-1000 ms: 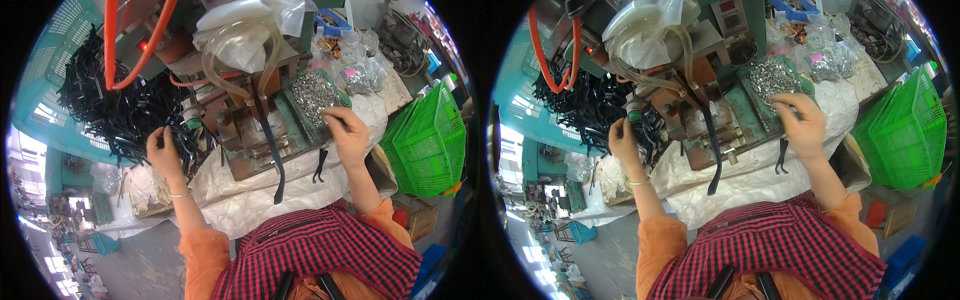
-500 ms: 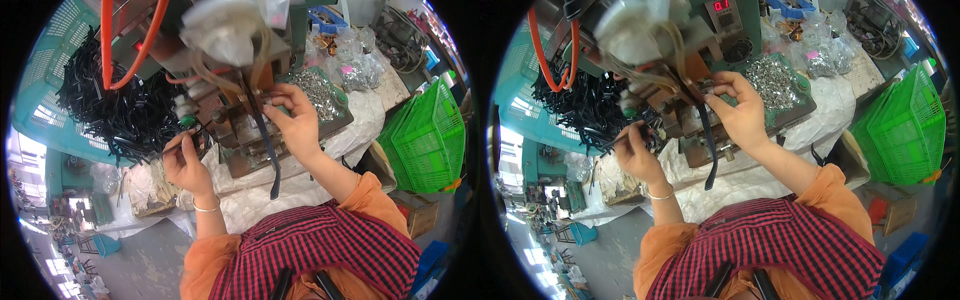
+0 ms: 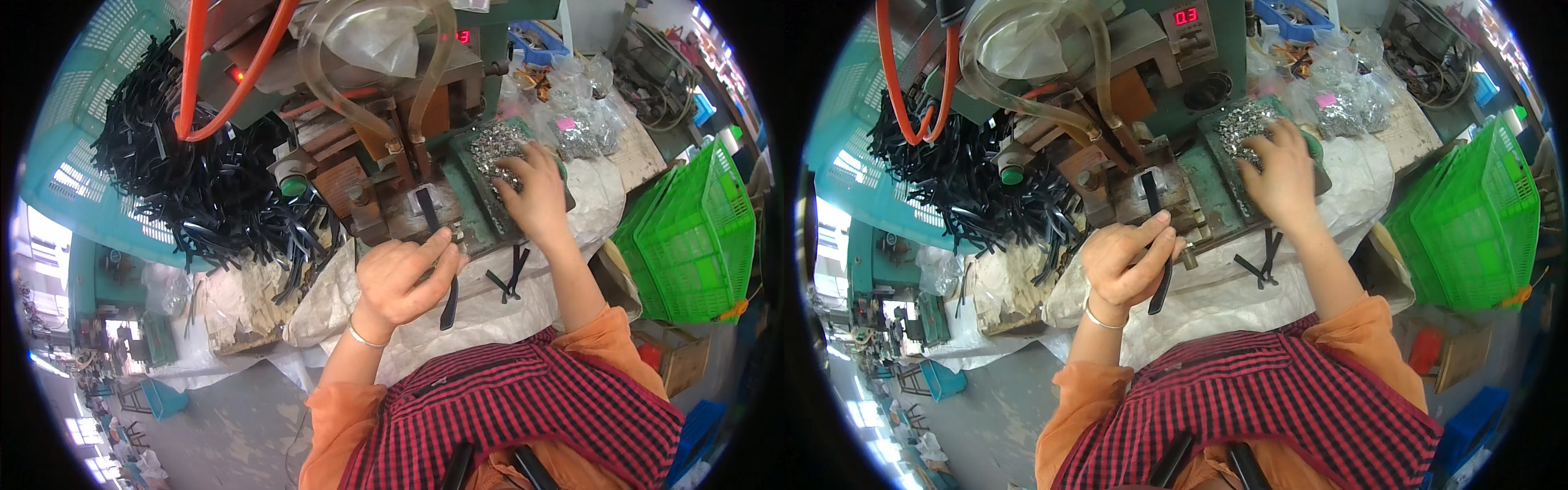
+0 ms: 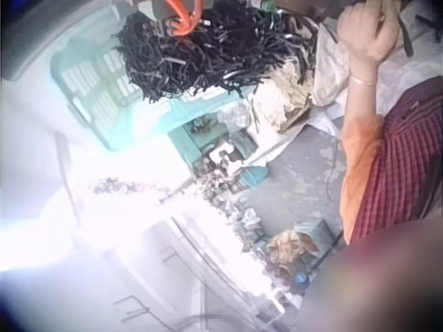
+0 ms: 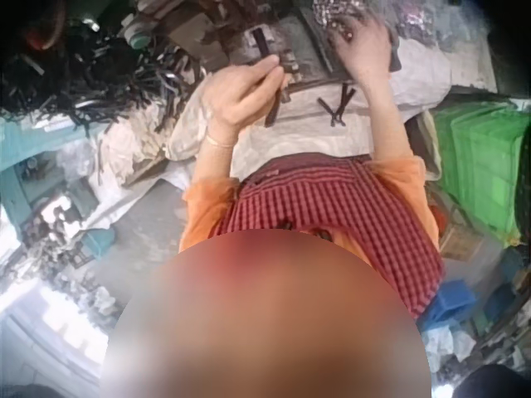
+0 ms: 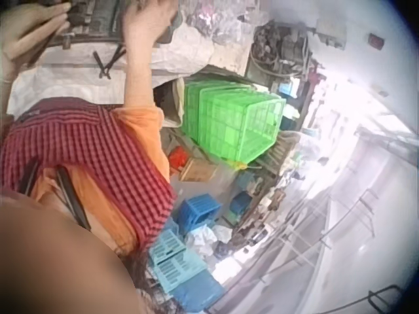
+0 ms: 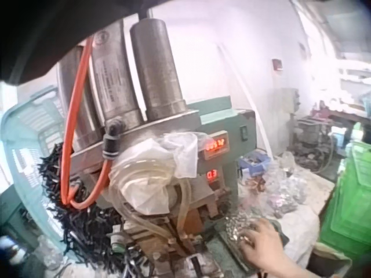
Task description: The person repeatedly picks a black plastic cable tie and a small metal pin, inserts the pin into the tie, and feeds the assembly into a press machine. The person then removes the finished unit and places it into a green basket. This cycle continues throughout the clip.
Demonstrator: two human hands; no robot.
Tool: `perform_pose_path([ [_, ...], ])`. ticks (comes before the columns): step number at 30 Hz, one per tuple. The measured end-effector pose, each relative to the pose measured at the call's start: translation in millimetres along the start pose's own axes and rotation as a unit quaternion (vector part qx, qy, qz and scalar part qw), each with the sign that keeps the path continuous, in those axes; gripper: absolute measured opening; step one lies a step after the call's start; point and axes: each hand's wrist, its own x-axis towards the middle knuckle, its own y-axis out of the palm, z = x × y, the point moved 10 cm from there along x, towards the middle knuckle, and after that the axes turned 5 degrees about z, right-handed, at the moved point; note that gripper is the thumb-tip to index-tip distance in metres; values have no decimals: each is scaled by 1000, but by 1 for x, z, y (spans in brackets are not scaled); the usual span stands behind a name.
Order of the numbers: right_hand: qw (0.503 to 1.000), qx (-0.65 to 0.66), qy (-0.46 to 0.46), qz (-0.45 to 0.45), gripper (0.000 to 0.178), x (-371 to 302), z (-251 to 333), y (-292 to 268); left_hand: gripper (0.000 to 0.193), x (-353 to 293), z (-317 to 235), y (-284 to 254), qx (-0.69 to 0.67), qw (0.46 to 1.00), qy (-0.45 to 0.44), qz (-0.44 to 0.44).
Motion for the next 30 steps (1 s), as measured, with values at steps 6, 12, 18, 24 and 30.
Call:
perform_pose_path([
  [6,998,-21,-1,-50,14,-13,-31,6,26,0,1,1,-15,1000,1,8],
  [12,997,11,-10,-75,9,-4,-20,-1,20,-8,-13,-15,-2,995,-99,30],
  [18,988,74,2,-136,5,-18,-26,-22,17,-68,22,-145,98,904,-332,-250],
  [24,970,201,102,-86,10,-3,-24,1,25,-117,176,-109,382,785,-478,95],
  [30,972,166,112,-126,13,-33,-48,-24,34,-213,234,-58,376,728,-559,127],
])
